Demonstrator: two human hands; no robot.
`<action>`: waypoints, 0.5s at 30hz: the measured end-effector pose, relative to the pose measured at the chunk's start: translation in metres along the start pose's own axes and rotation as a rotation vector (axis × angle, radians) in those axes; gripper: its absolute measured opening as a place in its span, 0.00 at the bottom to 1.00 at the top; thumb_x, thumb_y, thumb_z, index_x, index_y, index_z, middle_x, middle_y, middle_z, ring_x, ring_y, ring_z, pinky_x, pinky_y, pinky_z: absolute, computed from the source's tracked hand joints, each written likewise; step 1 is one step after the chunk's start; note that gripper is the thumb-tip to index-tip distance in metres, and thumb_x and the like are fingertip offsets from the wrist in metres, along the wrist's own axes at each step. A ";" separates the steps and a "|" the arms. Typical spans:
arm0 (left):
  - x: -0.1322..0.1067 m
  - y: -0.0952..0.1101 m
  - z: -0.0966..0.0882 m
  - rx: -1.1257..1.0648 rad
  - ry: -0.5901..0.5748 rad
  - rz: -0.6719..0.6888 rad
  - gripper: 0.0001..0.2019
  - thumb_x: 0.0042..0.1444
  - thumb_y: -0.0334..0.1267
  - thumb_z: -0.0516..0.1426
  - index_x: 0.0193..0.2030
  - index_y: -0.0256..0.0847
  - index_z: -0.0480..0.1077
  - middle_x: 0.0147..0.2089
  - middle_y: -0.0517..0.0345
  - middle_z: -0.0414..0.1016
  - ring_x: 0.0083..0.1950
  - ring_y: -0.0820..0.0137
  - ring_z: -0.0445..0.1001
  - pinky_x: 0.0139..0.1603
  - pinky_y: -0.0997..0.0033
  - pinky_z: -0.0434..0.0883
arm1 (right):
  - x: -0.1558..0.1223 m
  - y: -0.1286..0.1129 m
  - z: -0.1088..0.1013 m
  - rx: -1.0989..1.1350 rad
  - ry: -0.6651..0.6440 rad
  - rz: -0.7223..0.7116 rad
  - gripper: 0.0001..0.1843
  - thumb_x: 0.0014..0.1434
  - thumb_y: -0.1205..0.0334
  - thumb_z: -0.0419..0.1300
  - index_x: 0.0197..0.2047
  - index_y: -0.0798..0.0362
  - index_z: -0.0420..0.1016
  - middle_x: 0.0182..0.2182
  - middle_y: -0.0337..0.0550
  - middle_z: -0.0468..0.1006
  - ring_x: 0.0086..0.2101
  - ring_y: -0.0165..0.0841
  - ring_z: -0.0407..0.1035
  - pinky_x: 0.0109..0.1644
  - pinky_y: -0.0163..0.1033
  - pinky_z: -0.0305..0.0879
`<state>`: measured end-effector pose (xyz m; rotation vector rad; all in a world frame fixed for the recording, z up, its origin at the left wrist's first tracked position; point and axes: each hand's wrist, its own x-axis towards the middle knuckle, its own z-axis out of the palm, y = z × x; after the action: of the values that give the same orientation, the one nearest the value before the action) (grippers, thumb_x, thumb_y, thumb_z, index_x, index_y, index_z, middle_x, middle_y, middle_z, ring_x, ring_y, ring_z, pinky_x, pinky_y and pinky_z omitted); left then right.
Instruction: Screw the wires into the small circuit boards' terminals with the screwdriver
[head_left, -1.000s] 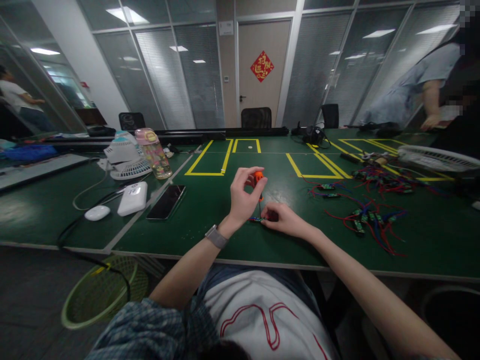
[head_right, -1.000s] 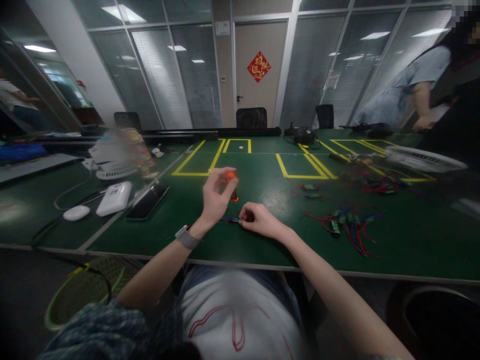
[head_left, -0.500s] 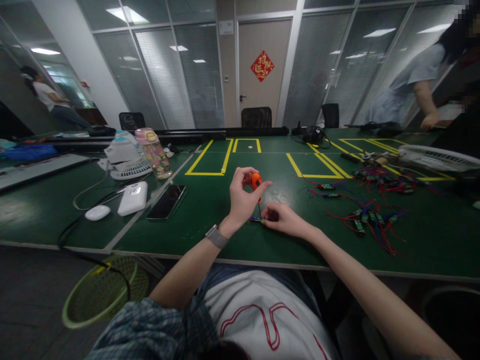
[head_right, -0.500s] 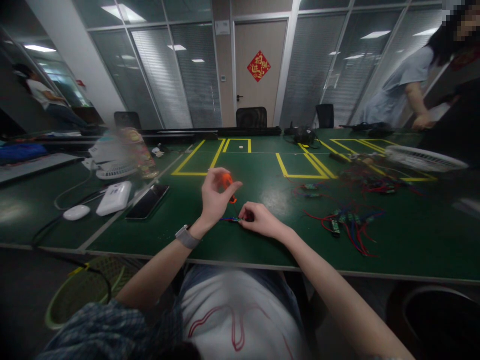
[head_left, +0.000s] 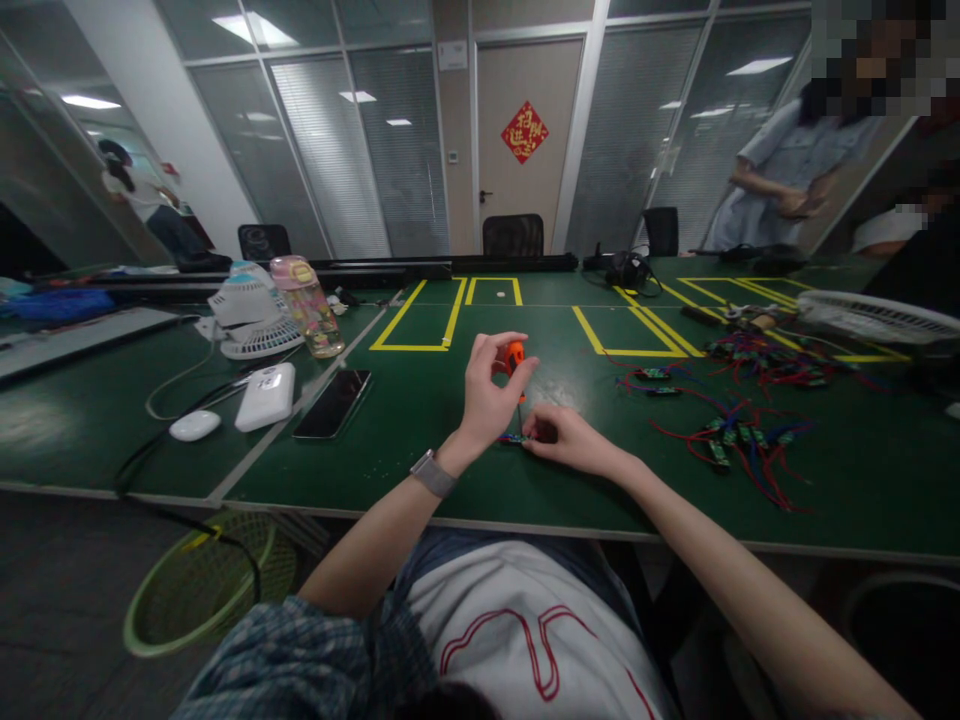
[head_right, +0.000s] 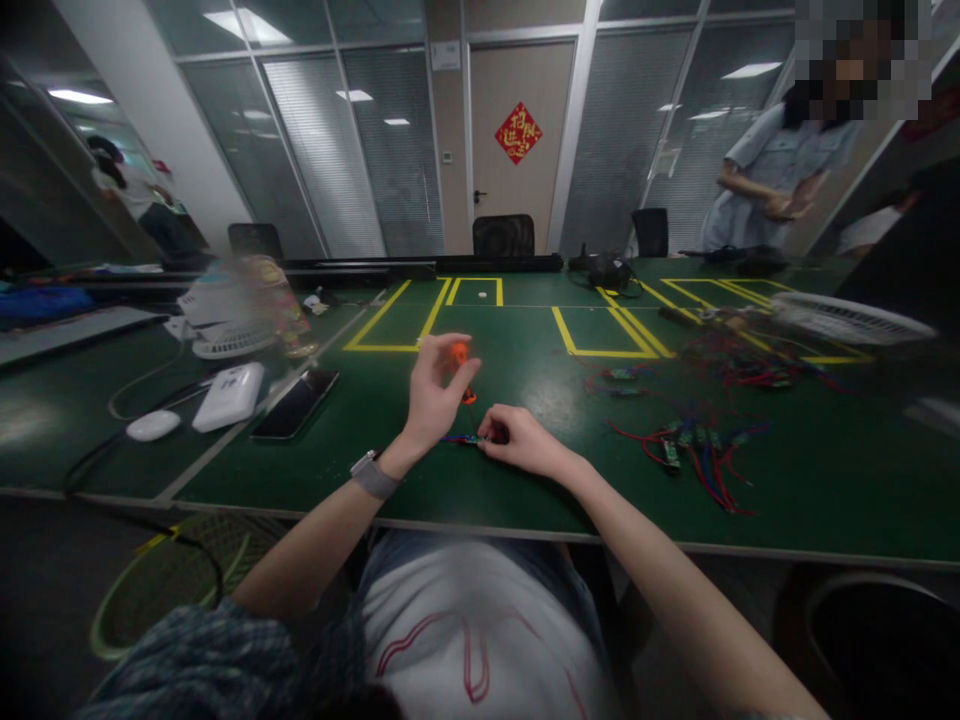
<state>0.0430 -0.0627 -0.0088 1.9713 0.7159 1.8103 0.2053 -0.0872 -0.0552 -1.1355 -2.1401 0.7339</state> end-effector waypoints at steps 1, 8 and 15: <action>0.000 -0.001 0.000 -0.018 -0.011 -0.005 0.11 0.62 0.37 0.58 0.52 0.45 0.69 0.45 0.55 0.69 0.42 0.71 0.71 0.41 0.73 0.72 | 0.000 0.000 0.000 0.000 0.000 0.000 0.03 0.52 0.67 0.62 0.32 0.54 0.71 0.25 0.37 0.70 0.26 0.29 0.63 0.30 0.34 0.61; -0.001 0.002 0.001 -0.233 -0.113 -0.120 0.13 0.69 0.37 0.47 0.56 0.45 0.66 0.45 0.54 0.73 0.37 0.74 0.74 0.34 0.75 0.73 | 0.000 0.000 0.000 -0.005 -0.001 -0.002 0.03 0.53 0.67 0.62 0.33 0.55 0.72 0.25 0.37 0.70 0.26 0.29 0.63 0.30 0.34 0.60; 0.000 0.004 -0.003 -0.054 0.002 0.069 0.10 0.59 0.41 0.62 0.46 0.44 0.74 0.48 0.53 0.67 0.50 0.68 0.71 0.45 0.70 0.73 | -0.001 0.000 0.000 -0.004 0.002 0.001 0.03 0.52 0.67 0.62 0.32 0.54 0.71 0.25 0.36 0.70 0.26 0.29 0.63 0.30 0.34 0.60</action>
<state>0.0410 -0.0656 -0.0060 1.9827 0.5996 1.8515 0.2058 -0.0875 -0.0555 -1.1386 -2.1407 0.7288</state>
